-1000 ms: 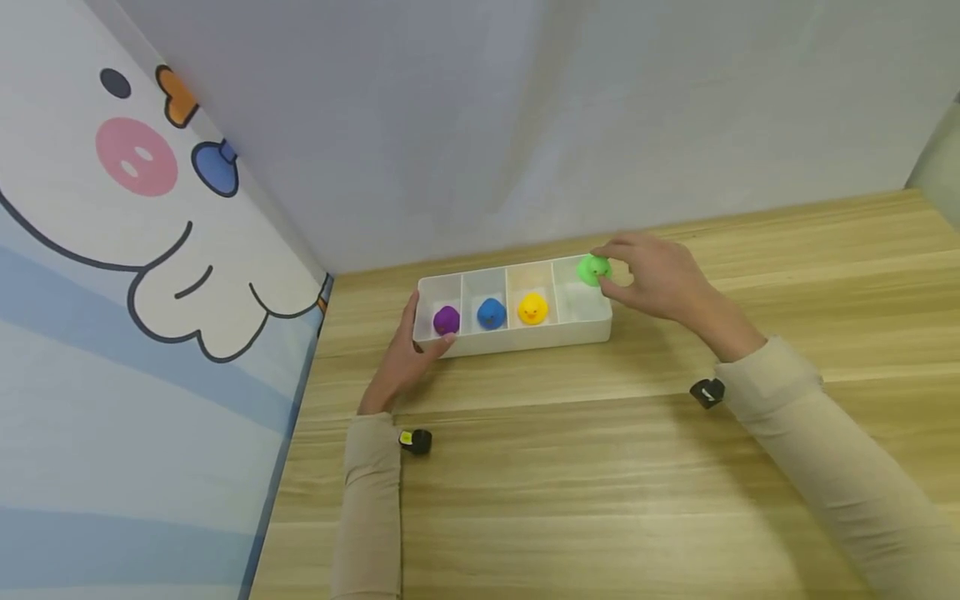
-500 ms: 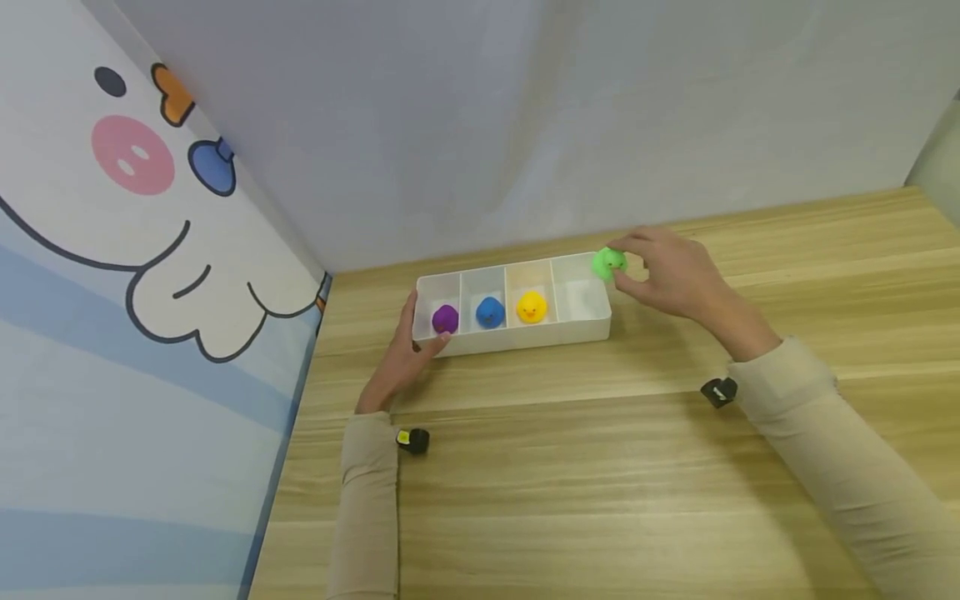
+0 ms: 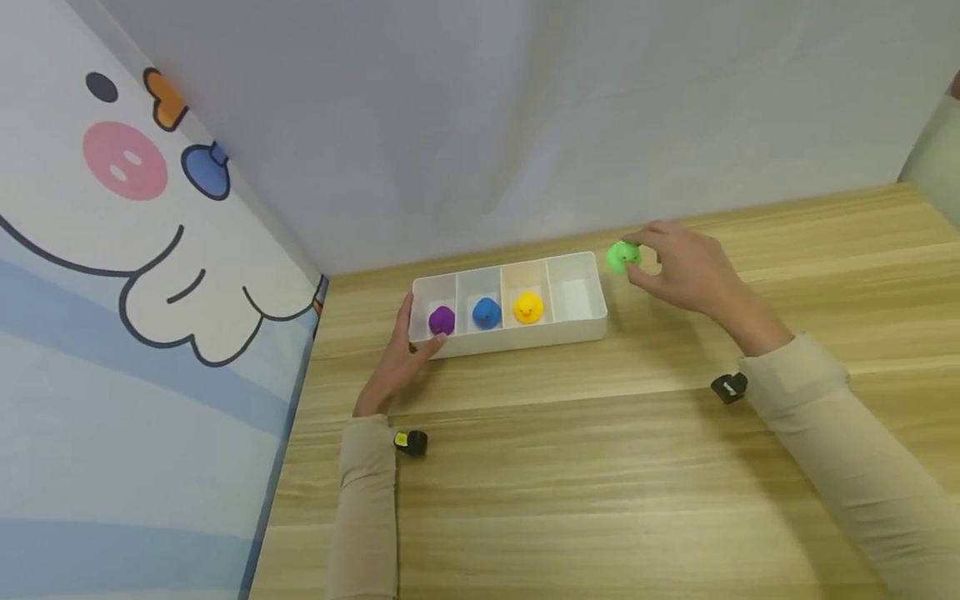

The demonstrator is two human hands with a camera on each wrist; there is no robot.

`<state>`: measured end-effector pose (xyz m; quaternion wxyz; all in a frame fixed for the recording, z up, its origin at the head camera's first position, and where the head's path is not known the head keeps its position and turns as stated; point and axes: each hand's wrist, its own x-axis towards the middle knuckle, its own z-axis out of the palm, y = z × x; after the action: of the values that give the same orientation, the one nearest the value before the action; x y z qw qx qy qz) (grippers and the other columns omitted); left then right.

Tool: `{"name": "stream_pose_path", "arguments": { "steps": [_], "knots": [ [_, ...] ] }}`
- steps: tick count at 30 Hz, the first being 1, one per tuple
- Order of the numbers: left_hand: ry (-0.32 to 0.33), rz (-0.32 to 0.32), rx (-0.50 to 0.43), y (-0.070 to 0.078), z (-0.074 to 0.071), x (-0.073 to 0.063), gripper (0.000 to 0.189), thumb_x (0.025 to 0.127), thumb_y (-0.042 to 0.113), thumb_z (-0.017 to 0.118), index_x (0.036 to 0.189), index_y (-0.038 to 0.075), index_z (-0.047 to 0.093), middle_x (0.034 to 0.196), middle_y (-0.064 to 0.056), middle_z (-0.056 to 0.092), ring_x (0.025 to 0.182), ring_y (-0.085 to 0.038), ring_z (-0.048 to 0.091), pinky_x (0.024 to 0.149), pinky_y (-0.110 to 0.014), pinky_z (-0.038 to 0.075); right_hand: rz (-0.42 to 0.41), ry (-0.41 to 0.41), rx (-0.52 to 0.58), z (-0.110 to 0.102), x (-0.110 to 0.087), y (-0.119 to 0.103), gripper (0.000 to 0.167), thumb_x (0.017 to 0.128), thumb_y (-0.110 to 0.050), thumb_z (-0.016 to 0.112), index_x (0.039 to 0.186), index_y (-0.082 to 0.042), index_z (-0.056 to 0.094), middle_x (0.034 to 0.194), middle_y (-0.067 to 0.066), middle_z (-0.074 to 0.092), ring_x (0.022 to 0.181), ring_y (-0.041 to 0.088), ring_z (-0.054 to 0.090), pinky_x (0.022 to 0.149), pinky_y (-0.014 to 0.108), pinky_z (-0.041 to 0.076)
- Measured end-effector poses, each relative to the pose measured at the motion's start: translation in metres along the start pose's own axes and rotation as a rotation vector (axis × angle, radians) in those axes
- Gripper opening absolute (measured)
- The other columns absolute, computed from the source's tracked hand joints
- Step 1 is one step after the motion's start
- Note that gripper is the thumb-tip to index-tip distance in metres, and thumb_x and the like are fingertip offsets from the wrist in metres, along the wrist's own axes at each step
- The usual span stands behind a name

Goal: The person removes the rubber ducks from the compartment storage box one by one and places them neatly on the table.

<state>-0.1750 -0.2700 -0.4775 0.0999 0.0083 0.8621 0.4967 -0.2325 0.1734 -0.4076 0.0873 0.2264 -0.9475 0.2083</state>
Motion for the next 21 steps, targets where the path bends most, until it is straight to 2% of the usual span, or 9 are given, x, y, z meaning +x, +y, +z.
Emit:
{"name": "stream_pose_path", "arguments": {
  "steps": [7, 13, 17, 21],
  "knots": [
    [0.005, 0.003, 0.01, 0.001, 0.0, 0.002, 0.098, 0.099, 0.043, 0.063, 0.164, 0.033, -0.01, 0.174, 0.004, -0.009, 0.163, -0.03, 0.0, 0.13, -0.062, 0.014, 0.025, -0.043, -0.004, -0.002, 0.002, 0.011, 0.042, 0.094, -0.025, 0.064, 0.132, -0.007, 0.067, 0.136, 0.019, 0.065, 0.119, 0.042, 0.063, 0.074, 0.057, 0.057],
    [0.026, 0.016, 0.021, 0.0, 0.0, 0.0, 0.097, 0.098, 0.044, 0.063, 0.164, 0.037, -0.008, 0.175, 0.004, -0.007, 0.163, -0.03, 0.0, 0.13, -0.062, 0.011, 0.046, -0.077, -0.007, 0.005, 0.005, 0.024, 0.043, 0.094, -0.026, 0.066, 0.132, -0.008, 0.066, 0.137, 0.019, 0.064, 0.117, 0.042, 0.063, 0.074, 0.058, 0.057],
    [0.014, -0.017, 0.021, 0.001, 0.001, 0.0, 0.098, 0.099, 0.045, 0.063, 0.164, 0.037, -0.01, 0.174, 0.005, -0.01, 0.163, -0.03, -0.002, 0.13, -0.062, 0.01, 0.049, -0.108, -0.014, 0.011, 0.006, 0.033, 0.045, 0.095, -0.028, 0.067, 0.135, -0.007, 0.064, 0.138, 0.02, 0.063, 0.121, 0.044, 0.062, 0.079, 0.061, 0.057],
    [-0.004, -0.049, 0.012, 0.009, 0.002, 0.0, 0.098, 0.099, 0.041, 0.063, 0.164, 0.032, -0.01, 0.174, 0.001, -0.011, 0.162, -0.031, -0.004, 0.13, -0.061, 0.008, 0.048, -0.12, -0.022, 0.014, 0.007, 0.039, 0.046, 0.096, -0.025, 0.068, 0.137, -0.005, 0.063, 0.137, 0.022, 0.063, 0.122, 0.044, 0.061, 0.083, 0.061, 0.057]
  ]
}}
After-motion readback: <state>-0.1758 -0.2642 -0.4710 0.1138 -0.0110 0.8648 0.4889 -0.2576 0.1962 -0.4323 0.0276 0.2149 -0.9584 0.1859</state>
